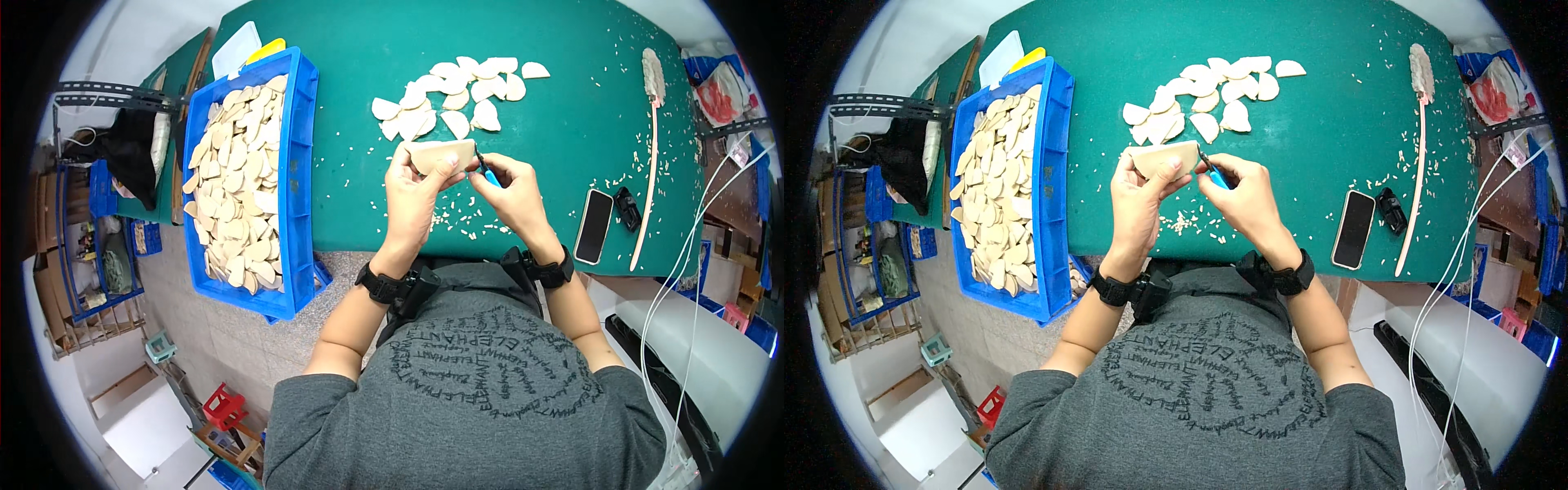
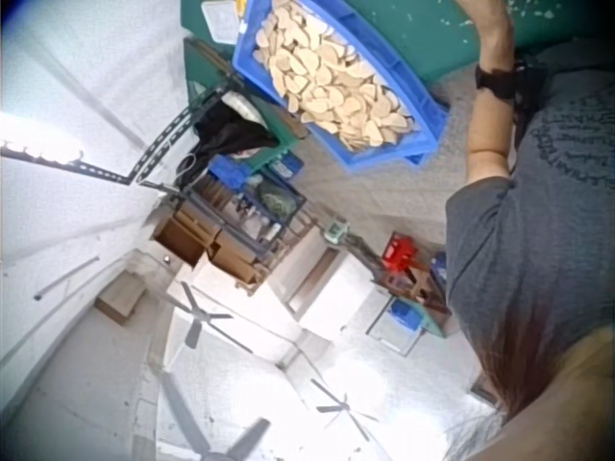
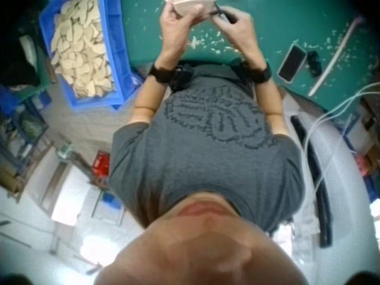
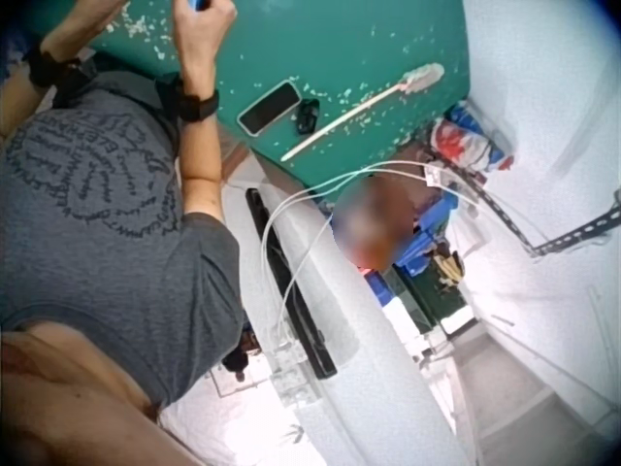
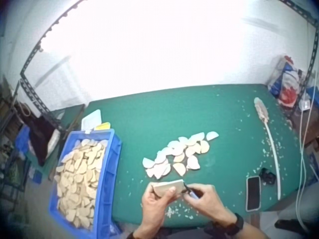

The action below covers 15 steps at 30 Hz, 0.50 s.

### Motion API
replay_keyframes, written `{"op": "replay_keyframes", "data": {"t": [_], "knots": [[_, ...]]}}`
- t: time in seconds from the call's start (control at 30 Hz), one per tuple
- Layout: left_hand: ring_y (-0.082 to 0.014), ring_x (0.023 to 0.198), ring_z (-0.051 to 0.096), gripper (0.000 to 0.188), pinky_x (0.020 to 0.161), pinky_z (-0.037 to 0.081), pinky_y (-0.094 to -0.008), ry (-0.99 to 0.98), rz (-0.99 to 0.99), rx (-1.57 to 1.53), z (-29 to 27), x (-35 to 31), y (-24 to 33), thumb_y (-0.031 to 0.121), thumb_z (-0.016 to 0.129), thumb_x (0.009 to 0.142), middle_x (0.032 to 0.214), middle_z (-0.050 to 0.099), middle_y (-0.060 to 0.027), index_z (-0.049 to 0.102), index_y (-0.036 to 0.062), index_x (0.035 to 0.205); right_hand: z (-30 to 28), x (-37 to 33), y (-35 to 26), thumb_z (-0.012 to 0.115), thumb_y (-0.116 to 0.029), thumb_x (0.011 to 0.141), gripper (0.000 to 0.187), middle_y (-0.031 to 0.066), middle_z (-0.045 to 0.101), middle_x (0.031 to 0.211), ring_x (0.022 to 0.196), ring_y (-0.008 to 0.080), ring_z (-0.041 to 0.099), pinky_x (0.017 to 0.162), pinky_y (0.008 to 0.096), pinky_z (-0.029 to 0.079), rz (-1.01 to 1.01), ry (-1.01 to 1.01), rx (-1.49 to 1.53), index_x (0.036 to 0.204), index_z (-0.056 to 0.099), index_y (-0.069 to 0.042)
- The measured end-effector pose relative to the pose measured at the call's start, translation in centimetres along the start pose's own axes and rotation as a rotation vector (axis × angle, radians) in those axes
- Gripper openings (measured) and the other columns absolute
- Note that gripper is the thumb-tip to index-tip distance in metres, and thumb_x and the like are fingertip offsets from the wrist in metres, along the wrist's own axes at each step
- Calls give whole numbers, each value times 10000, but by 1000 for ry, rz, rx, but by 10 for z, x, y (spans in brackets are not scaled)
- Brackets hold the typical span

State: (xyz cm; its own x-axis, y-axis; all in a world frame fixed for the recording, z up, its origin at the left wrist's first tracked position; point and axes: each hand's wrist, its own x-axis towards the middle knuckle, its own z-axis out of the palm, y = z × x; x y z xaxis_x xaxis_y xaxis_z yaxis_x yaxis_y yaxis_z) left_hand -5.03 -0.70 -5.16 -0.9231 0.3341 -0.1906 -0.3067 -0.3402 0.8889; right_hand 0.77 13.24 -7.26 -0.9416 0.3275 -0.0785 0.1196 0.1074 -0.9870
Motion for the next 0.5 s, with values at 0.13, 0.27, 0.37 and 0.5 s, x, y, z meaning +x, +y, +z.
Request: {"op": "replay_keyframes", "data": {"t": [0.13,0.27,0.37,0.5], "knots": [[-189,905,651,283,741,602,-311,-17,-8,12,-9,5,2,60,685,846,1019,614,-131,481,-1,1032,6,4,3,648,-103,750,175,-19,564,632,569,20,441,497,208,352,8,-3,-40,875,678,16],[-178,906,648,259,749,597,-311,-29,-59,-19,-22,13,10,55,668,855,1021,616,-123,485,1,1029,19,8,-4,639,-82,766,141,-33,559,652,577,9,433,500,203,346,33,-8,-48,864,673,14],[-176,900,650,243,753,594,-310,-3,-80,-32,-37,20,20,46,653,861,1027,618,-120,489,1,1034,28,10,-13,634,-75,805,110,-51,545,666,574,8,431,500,191,339,126,32,122,877,669,0],[-189,903,653,232,758,587,-318,31,-70,-27,-65,28,39,33,642,865,1033,622,-121,497,2,1042,36,14,-8,633,-98,845,118,-58,527,660,561,20,457,503,178,369,168,76,135,925,662,-16]]}}
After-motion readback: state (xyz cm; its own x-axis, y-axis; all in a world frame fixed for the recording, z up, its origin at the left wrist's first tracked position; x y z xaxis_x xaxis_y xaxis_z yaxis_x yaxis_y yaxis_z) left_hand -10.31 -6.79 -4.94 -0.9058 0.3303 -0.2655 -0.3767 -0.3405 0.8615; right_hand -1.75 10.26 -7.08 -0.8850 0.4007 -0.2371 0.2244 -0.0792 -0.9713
